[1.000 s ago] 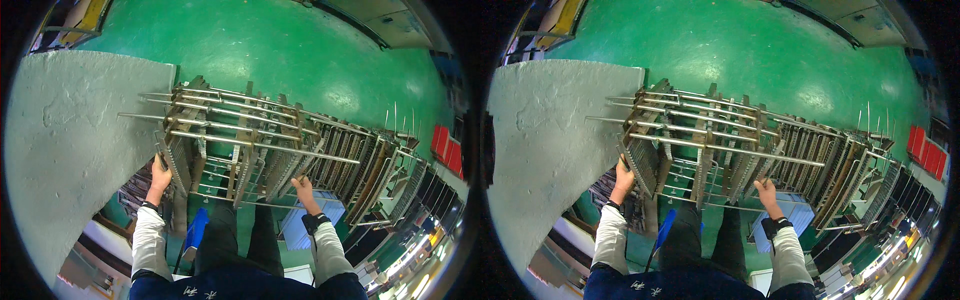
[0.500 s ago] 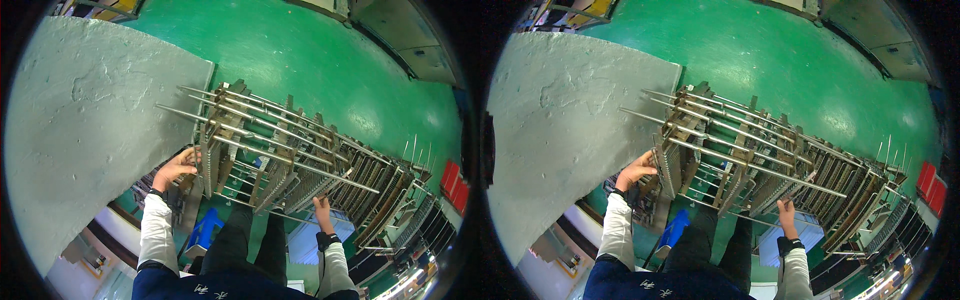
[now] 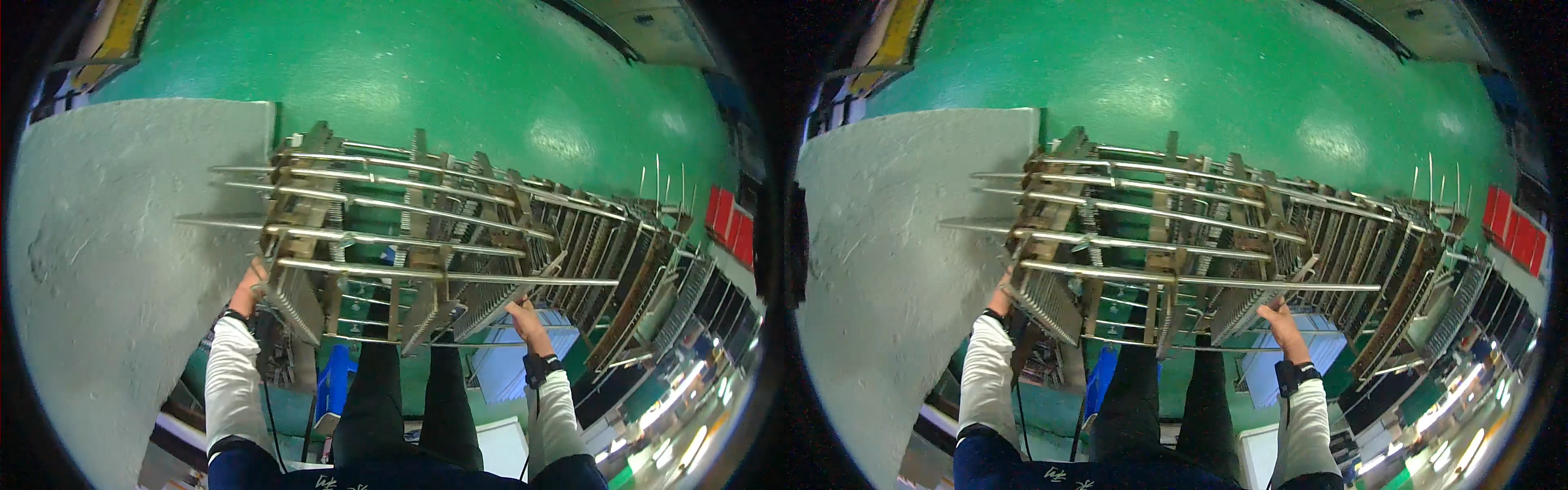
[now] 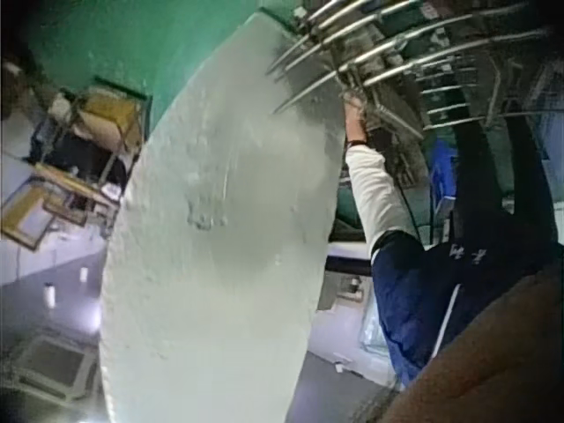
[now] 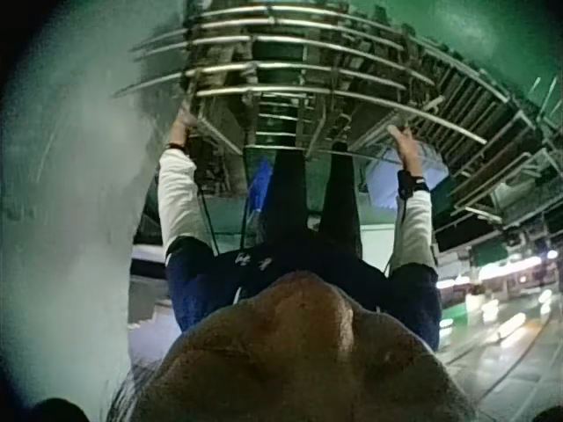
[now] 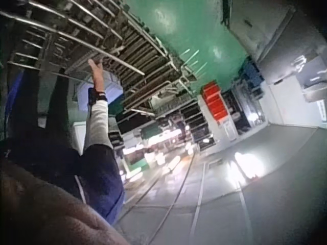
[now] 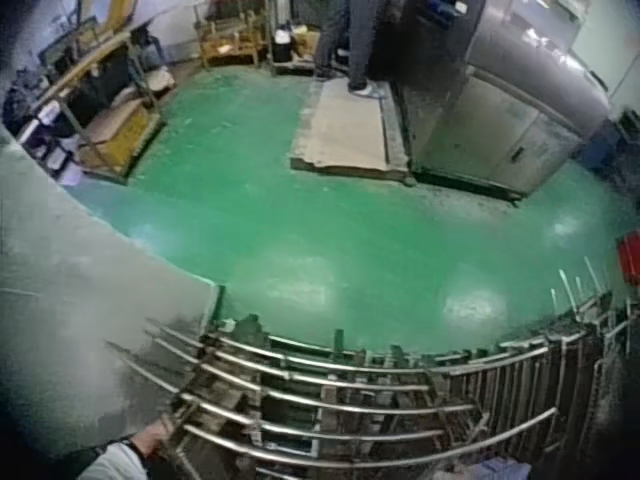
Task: Assembling and organizing metal rack frames and rods in a fabrication facility.
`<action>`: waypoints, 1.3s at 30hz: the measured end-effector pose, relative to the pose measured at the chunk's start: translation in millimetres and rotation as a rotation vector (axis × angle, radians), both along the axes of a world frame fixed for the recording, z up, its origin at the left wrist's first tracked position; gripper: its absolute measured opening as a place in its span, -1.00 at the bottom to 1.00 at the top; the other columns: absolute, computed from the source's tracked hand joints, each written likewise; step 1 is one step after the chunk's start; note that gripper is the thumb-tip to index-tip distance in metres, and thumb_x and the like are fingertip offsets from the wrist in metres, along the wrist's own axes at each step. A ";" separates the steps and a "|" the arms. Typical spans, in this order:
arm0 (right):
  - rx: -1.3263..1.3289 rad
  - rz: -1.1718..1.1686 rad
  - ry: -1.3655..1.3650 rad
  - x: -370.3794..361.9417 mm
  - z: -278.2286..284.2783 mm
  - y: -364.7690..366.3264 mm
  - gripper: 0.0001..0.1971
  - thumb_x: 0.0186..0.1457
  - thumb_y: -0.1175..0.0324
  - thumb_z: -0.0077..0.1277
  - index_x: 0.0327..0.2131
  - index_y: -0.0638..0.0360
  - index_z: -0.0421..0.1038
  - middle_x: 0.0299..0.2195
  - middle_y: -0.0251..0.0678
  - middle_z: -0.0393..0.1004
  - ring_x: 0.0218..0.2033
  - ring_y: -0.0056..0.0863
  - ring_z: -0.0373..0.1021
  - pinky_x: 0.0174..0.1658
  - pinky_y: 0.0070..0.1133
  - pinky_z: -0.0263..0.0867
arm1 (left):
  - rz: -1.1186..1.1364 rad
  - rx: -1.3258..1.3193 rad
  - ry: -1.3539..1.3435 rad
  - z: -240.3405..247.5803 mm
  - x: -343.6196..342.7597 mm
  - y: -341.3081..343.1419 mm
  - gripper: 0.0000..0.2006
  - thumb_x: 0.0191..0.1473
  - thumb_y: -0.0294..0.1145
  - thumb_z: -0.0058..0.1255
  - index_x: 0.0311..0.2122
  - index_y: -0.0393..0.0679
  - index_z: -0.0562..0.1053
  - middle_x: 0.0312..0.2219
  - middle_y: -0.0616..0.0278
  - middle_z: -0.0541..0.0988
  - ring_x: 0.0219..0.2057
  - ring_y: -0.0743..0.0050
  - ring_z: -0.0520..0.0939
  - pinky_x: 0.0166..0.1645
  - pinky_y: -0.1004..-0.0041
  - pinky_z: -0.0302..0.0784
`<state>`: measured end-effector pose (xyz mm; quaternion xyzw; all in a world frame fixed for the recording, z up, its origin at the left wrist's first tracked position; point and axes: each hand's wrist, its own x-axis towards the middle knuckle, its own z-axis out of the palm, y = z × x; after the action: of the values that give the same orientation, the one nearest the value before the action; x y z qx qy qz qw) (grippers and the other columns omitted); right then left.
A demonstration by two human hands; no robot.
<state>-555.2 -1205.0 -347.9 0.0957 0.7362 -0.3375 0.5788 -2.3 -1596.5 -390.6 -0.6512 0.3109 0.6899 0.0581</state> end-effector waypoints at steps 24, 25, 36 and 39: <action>-0.192 -0.156 -0.125 -0.3 -32.7 26.7 -0.49 -0.08 0.34 0.11 0.01 0.10 0.27 -0.18 -0.45 0.38 -0.16 -0.54 0.30 -0.03 -0.58 0.19 | -0.177 -0.131 -0.002 49.5 -2.2 5.3 -0.56 0.18 -0.21 -0.12 0.12 -0.19 0.29 -0.13 0.15 0.50 -0.11 0.35 0.48 -0.01 0.35 0.39; -0.213 -0.150 -0.143 -1.5 -37.4 34.0 -0.49 -0.07 0.32 0.11 0.01 0.11 0.27 -0.18 -0.44 0.38 -0.16 -0.54 0.30 -0.03 -0.57 0.19 | -0.186 -0.133 0.002 48.8 -2.3 5.8 -0.56 0.17 -0.21 -0.11 0.12 -0.19 0.29 -0.13 0.15 0.50 -0.11 0.36 0.47 -0.01 0.35 0.39; -0.207 0.050 -0.083 6.7 1.2 43.2 -0.62 0.10 0.19 0.04 -0.07 0.17 0.30 -0.28 -0.45 0.34 -0.25 -0.54 0.27 -0.10 -0.60 0.18 | -0.262 -0.229 0.037 52.4 -13.2 10.5 -0.56 0.16 -0.26 -0.07 0.12 -0.17 0.29 -0.12 0.18 0.50 -0.09 0.36 0.46 0.02 0.37 0.37; -0.245 -0.101 -0.104 16.8 32.5 22.4 -0.57 0.12 0.09 0.06 -0.05 0.17 0.31 -0.28 -0.45 0.37 -0.25 -0.49 0.30 -0.08 -0.57 0.20 | -0.291 -0.287 0.043 57.4 -21.4 9.8 -0.56 0.15 -0.27 -0.06 0.12 -0.17 0.29 -0.11 0.19 0.49 -0.08 0.37 0.46 0.03 0.37 0.36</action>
<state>-538.4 -1182.5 -315.4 0.0784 0.6527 -0.4481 0.6058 -23.7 -1586.8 -333.2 -0.5861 0.4980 0.6366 0.0568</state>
